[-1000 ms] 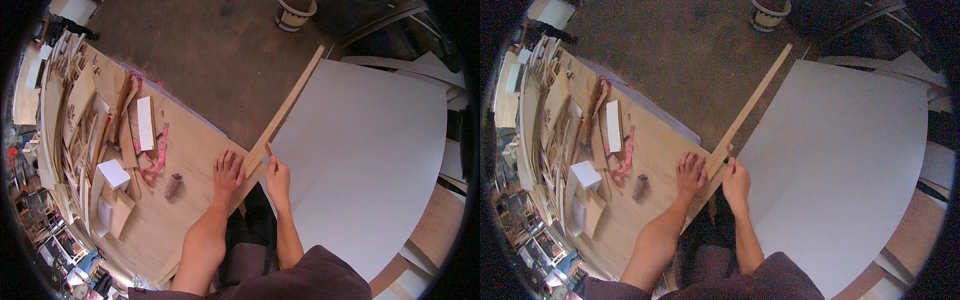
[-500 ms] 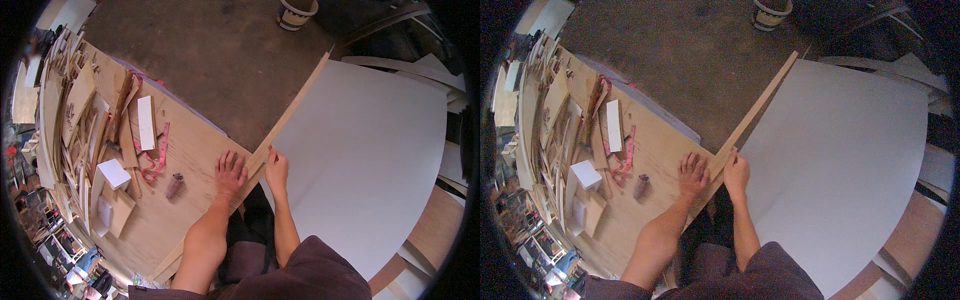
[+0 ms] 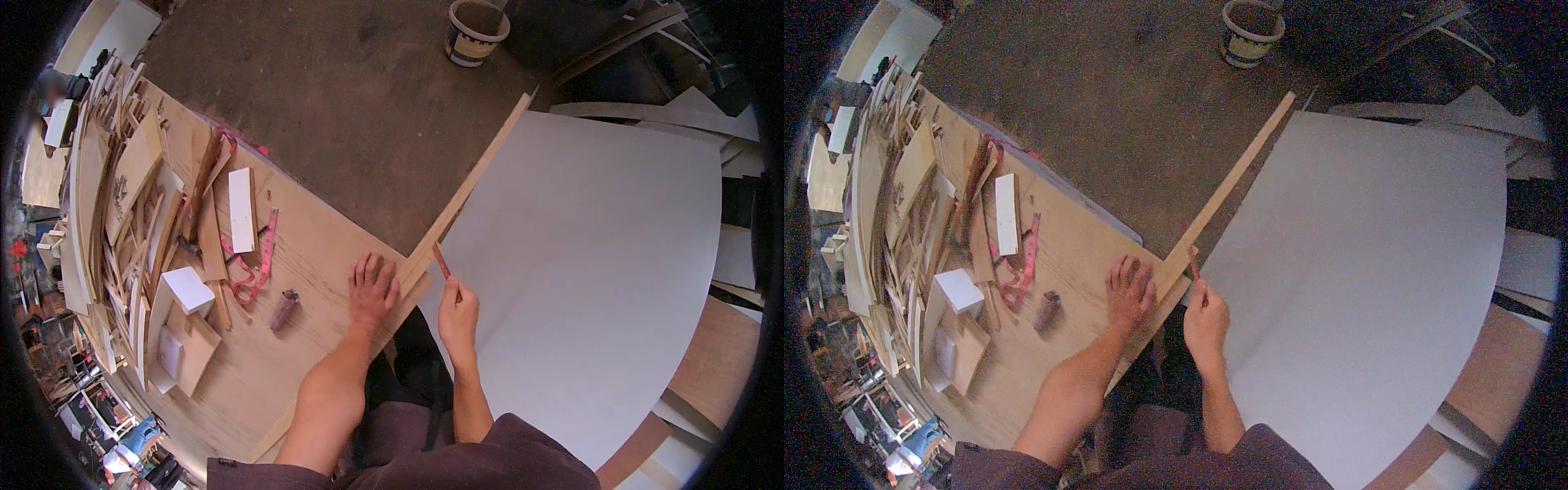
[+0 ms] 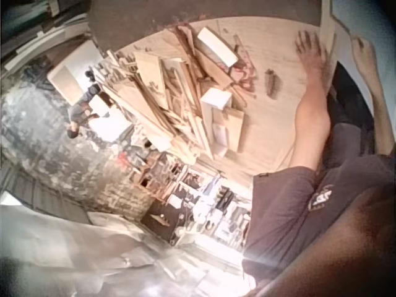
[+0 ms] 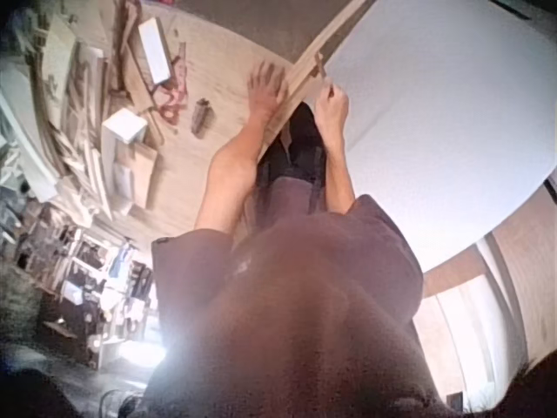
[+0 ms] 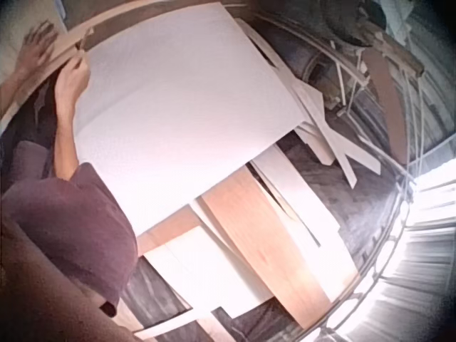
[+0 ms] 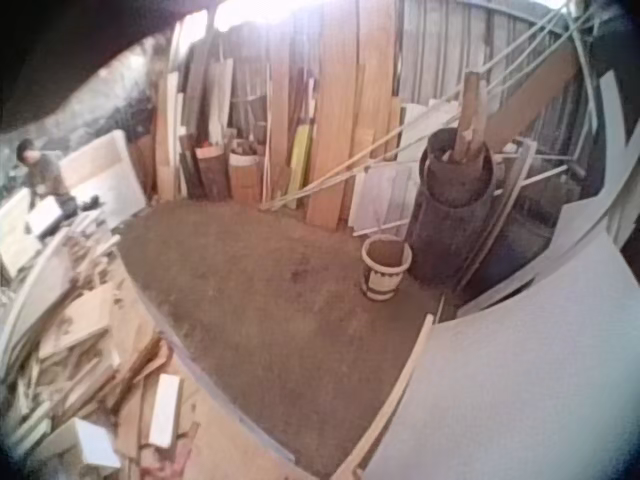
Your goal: The person measures a wooden strip with a tape measure and marks it with a pencil. They then use a hand saw to cut the strip at the mark while holding it on a workbench.
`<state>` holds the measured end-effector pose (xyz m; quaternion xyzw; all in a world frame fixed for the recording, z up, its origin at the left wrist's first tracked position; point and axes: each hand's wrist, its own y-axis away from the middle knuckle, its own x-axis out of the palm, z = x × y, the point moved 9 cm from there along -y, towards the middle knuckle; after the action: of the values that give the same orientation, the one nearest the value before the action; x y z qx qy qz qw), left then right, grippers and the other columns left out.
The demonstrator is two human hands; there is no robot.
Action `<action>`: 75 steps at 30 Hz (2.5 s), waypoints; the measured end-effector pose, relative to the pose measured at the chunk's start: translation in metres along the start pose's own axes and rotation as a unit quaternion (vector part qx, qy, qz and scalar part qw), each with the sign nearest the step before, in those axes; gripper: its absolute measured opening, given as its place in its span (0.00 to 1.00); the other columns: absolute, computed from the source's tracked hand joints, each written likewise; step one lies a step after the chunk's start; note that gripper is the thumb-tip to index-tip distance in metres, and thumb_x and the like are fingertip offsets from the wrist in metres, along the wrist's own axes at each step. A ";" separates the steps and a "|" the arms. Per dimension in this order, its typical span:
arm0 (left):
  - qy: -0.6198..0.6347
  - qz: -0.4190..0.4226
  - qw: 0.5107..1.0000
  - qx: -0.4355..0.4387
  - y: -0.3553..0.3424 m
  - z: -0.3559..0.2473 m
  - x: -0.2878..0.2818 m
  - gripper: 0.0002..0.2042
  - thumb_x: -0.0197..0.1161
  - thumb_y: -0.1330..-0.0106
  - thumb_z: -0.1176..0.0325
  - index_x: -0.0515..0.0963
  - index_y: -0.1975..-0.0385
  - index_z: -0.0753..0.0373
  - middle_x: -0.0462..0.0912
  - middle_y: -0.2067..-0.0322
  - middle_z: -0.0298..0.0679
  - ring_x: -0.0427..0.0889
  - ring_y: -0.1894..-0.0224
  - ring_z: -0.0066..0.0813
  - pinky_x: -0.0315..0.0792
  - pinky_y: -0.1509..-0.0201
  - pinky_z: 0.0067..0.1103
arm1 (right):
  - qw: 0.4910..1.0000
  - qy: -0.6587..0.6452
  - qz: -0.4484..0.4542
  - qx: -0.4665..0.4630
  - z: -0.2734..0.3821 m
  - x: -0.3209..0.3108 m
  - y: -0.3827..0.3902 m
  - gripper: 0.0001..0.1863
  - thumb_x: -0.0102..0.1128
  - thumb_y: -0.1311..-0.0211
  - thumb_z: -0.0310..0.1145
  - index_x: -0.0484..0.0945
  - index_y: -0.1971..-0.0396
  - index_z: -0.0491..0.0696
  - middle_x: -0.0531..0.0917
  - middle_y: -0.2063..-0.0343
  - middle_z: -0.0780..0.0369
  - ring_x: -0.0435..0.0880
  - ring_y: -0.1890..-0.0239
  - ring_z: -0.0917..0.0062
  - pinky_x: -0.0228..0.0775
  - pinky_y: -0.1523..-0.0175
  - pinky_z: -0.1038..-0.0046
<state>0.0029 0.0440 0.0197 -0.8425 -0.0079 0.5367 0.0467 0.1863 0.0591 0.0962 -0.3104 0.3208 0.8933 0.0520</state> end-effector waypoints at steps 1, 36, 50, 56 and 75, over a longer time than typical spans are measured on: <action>0.008 0.009 1.000 -0.006 0.001 -0.003 -0.001 0.19 0.59 0.38 0.59 0.74 0.47 0.53 0.67 0.42 0.39 0.60 0.33 0.39 0.51 0.29 0.39 | 1.000 0.001 -0.003 0.001 -0.005 0.001 -0.002 0.23 0.40 0.27 0.43 0.80 0.64 0.39 0.81 0.71 0.43 0.79 0.65 0.45 0.69 0.59 0.53; 0.146 -0.162 0.961 -0.169 0.145 0.081 -0.200 0.27 0.66 0.49 0.57 0.76 0.49 0.64 0.80 0.51 0.46 0.81 0.52 0.46 0.76 0.48 0.33 | 0.900 -0.134 0.045 -0.413 0.143 0.019 0.171 0.20 0.41 0.24 0.40 0.74 0.71 0.42 0.68 0.82 0.69 0.64 0.80 0.87 0.55 0.75 0.80; 0.123 -0.210 0.950 -0.195 0.165 0.084 -0.317 0.16 0.64 0.39 0.58 0.81 0.52 0.54 0.83 0.66 0.43 0.81 0.61 0.44 0.74 0.53 0.33 | 0.851 -0.158 0.277 -0.418 0.209 0.079 0.197 0.20 0.37 0.22 0.45 0.75 0.57 0.45 0.65 0.75 0.70 0.62 0.80 0.89 0.56 0.77 0.83; 0.059 -0.184 0.931 -0.309 0.119 0.091 -0.318 0.16 0.61 0.36 0.51 0.84 0.61 0.56 0.83 0.76 0.46 0.83 0.69 0.48 0.74 0.62 0.37 | 0.824 -0.189 0.373 -0.382 0.245 0.078 0.133 0.19 0.39 0.23 0.43 0.75 0.56 0.44 0.62 0.78 0.72 0.61 0.81 0.89 0.53 0.78 0.83; 0.077 -0.099 0.930 -0.345 -0.126 0.104 -0.120 0.16 0.58 0.34 0.55 0.82 0.74 0.61 0.80 0.72 0.42 0.77 0.60 0.44 0.69 0.55 0.36 | 0.860 -0.151 0.483 -0.066 0.193 0.089 -0.135 0.21 0.41 0.24 0.45 0.75 0.45 0.48 0.68 0.75 0.72 0.66 0.80 0.86 0.60 0.75 0.79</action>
<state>-0.1378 0.1691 0.0953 -0.8405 -0.2723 0.4268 -0.1931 0.0540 0.2731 0.0866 0.0194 0.3589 0.8615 -0.3586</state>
